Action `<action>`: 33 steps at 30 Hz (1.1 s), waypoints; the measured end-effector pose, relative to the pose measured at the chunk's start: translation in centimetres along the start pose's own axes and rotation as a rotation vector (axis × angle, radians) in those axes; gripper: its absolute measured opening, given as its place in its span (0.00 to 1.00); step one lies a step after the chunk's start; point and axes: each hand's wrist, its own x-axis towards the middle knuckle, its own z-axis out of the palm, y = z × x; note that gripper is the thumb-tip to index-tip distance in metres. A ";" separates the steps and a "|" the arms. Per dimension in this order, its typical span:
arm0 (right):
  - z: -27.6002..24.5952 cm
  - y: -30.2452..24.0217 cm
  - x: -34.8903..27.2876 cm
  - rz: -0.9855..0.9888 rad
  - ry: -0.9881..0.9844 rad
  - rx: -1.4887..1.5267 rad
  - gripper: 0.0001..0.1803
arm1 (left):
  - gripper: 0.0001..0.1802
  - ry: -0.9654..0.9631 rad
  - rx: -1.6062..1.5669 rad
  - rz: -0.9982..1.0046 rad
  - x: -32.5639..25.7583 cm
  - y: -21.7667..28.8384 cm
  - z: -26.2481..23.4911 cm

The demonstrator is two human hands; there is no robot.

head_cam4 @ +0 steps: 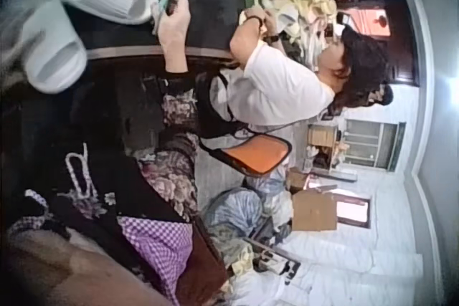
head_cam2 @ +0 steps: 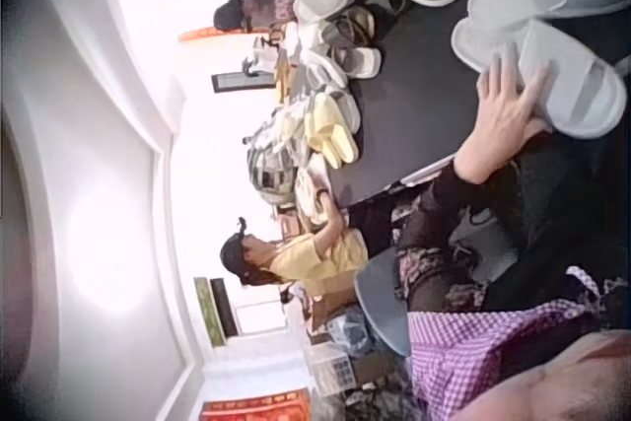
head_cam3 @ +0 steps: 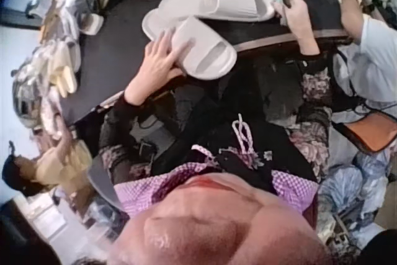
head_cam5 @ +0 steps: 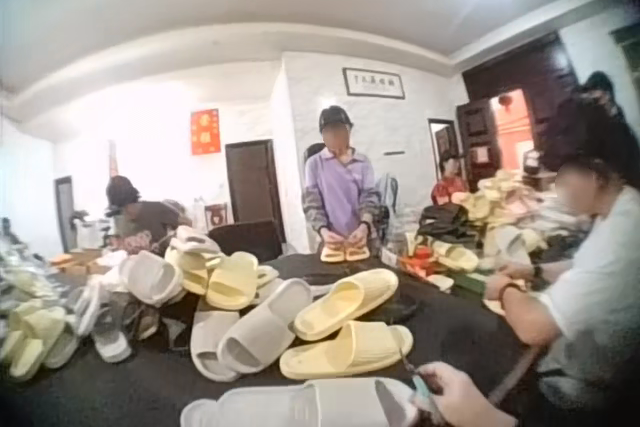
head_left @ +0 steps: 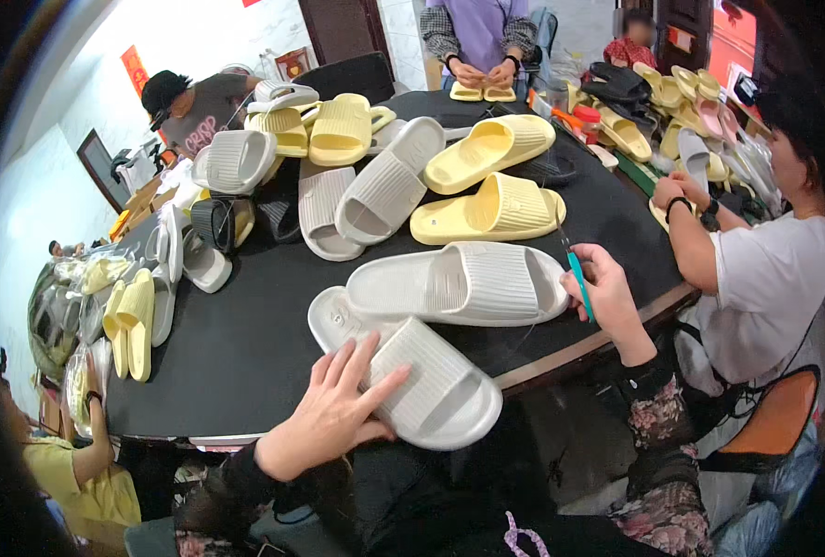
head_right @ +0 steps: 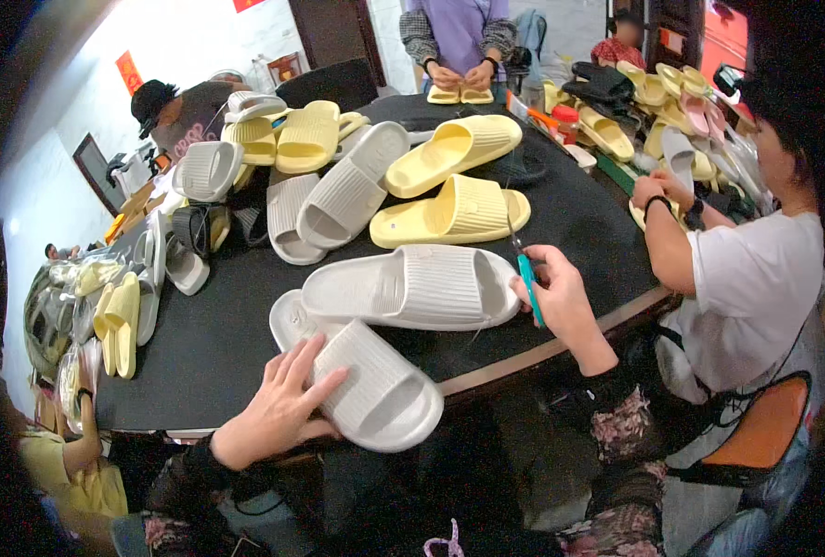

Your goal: Trimming excess material from footwear slides using scissors.

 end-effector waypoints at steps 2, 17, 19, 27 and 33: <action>0.1 0.1 -0.1 0.013 0.020 0.030 0.24 | 0.45 0.036 0.021 -0.002 2.1 -0.6 0.5; -2.2 2.7 -0.4 -0.053 0.057 0.125 0.21 | 0.48 -0.042 -0.102 0.104 17.3 -3.6 2.7; -2.0 2.4 0.1 -0.097 0.070 0.159 0.21 | 0.48 -0.055 -0.067 0.081 19.0 -2.9 2.2; -1.8 3.9 2.0 -0.170 0.131 0.212 0.20 | 0.50 -0.052 -0.095 0.025 24.7 -2.8 3.0; -1.8 3.7 1.1 -0.252 0.087 0.065 0.24 | 0.49 0.030 -0.035 0.006 27.6 -2.6 3.8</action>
